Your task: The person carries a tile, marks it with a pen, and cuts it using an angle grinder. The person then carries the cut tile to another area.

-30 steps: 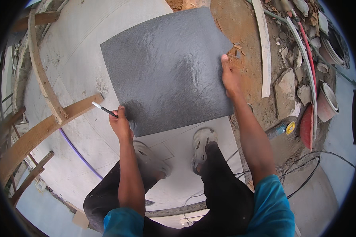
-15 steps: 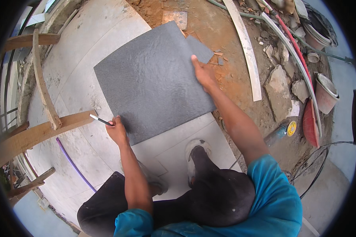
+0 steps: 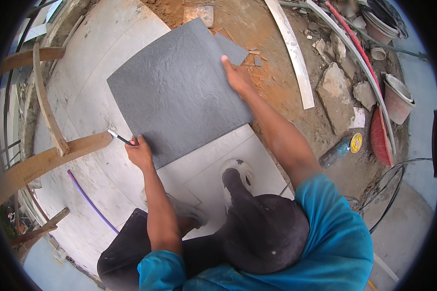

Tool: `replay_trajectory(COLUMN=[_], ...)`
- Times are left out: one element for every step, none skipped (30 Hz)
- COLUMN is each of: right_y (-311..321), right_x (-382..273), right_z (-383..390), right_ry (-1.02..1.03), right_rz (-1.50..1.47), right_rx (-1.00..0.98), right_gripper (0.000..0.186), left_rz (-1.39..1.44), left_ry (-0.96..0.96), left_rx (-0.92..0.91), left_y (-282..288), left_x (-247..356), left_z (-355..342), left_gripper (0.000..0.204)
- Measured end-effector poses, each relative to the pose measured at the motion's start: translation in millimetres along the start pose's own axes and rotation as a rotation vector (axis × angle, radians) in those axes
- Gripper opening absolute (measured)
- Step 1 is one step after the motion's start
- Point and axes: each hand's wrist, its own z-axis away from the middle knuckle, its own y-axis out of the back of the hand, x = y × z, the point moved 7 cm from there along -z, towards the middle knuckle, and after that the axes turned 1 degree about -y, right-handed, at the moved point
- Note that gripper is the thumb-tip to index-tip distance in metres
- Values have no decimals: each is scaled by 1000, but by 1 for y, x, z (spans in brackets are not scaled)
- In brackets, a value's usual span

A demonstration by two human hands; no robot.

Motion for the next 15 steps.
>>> replay_trajectory(right_y=[0, -1, -2, -3, -6, -9, -11, -13, -14, -13, -11, -7, 1, 13, 26], right_x=[1, 1, 2, 7, 11, 15, 17, 20, 21, 21, 20, 21, 22, 17, 14], right_z=[1, 3, 3, 0, -3, -7, -7, -7, -7, -10, -13, -13, -11, -3, 6], right_ry=[-5, -10, -15, -29, -43, -57, -40, -22, -4, 22, 49, 76, 82, 89, 97], right_rz=[-23, -46, -69, -129, -189, -249, -321, -393, -466, -509, -552, -594, -671, -745, -818], right_rx=[-23, -46, -70, -86, -102, -118, -172, -226, -280, -326, -372, -416, -380, -341, -299], right_gripper=[85, 89, 92, 96, 101, 105, 107, 109, 112, 111, 110, 110, 109, 108, 107], left_rz=[-18, -37, -57, -67, -78, -89, -83, -78, -72, -73, -73, -72, -54, -33, -10], left_ry=[-12, -23, -35, -44, -54, -63, -48, -32, -17, -11, -7, -3, -62, -121, -180], left_rx=[-9, -18, -26, -24, -22, -18, -27, -35, -42, -59, -76, -95, -35, 24, 82], left_y=[1, 2, 2, 3, 3, 3, 6, 9, 11, 9, 6, 3, 7, 14, 22], left_x=[1, 2, 2, 3, 3, 3, 5, 7, 8, 6, 4, 2, 10, 25, 40], left_z=[0, 1, 1, 0, -1, -1, 1, 2, 4, 2, -3, -6, -3, 1, 6], left_gripper=[30, 31, 31, 29, 28, 27, 28, 28, 28, 30, 31, 33, 31, 30, 29])
